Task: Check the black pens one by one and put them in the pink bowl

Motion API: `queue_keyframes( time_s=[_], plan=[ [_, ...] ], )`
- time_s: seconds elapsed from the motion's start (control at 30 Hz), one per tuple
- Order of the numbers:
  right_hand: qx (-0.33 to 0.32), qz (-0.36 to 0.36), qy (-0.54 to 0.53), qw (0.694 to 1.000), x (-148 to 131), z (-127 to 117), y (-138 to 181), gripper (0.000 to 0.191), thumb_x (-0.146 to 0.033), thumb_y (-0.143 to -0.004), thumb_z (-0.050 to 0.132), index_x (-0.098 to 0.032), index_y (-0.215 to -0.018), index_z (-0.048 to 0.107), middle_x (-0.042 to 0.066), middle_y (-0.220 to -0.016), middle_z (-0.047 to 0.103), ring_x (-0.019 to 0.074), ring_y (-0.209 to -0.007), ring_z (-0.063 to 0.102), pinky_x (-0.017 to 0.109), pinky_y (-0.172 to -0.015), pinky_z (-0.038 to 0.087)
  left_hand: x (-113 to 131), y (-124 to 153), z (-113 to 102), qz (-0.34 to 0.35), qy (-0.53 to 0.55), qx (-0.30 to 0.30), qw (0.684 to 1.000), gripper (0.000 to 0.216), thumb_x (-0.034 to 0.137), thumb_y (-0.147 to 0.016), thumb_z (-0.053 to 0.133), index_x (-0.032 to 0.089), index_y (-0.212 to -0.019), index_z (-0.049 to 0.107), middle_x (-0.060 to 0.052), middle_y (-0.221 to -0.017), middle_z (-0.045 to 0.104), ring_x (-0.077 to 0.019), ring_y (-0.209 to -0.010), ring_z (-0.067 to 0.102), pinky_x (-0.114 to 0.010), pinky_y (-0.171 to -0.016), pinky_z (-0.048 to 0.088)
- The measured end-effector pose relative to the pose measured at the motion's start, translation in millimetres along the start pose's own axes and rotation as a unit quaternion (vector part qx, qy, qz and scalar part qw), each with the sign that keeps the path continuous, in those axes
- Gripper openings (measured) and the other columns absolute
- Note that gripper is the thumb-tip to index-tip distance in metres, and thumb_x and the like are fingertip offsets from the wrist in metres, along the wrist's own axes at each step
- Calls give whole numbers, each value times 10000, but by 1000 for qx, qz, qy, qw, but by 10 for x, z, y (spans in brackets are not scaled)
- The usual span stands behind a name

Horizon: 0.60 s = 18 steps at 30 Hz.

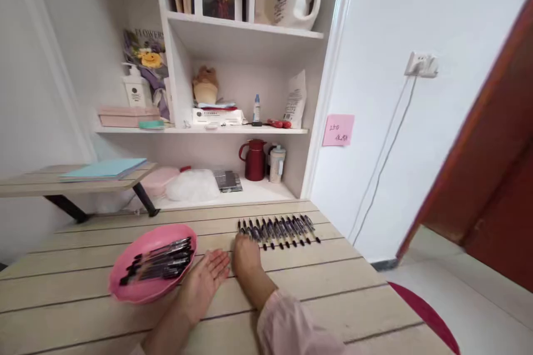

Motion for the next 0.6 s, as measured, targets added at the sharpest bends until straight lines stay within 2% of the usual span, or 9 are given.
queue_keyframes(
  time_s=[0.3, 0.47, 0.6],
  plan=[
    [4, 0, -27, 1000, -51, -160, 181, 193, -159, -832, 401, -131, -933, 563, 135, -919, 640, 200, -759, 635, 259, -602, 423, 21, 48, 4, 7, -7, -3, 1000, 173, 248, -815, 518, 125, -880, 620, -110, -890, 663, -181, -842, 634, -326, -815, 475],
    [-30, -39, -46, 998, -84, -257, 573, 186, -149, -801, 421, -135, -875, 590, 129, -863, 659, 211, -749, 634, 264, -602, 398, 77, 75, 9, 30, -37, -13, 999, 185, 270, -788, 554, 129, -885, 627, -116, -914, 666, -192, -883, 626, -328, -826, 467],
    [-61, -76, -71, 993, -175, -190, 975, 181, -184, -772, 450, -137, -842, 610, 128, -829, 669, 227, -755, 629, 272, -608, 383, 159, 153, 66, 102, -137, -22, 985, 282, 322, -691, 653, 137, -902, 632, -123, -955, 665, -223, -908, 617, -344, -811, 466]
  ],
)
Point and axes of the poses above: each hand's wrist, its own y-axis away from the middle knuckle, its own z-axis out of the palm, x = y × z, the point moved 7 cm from there along -y, towards the middle knuckle
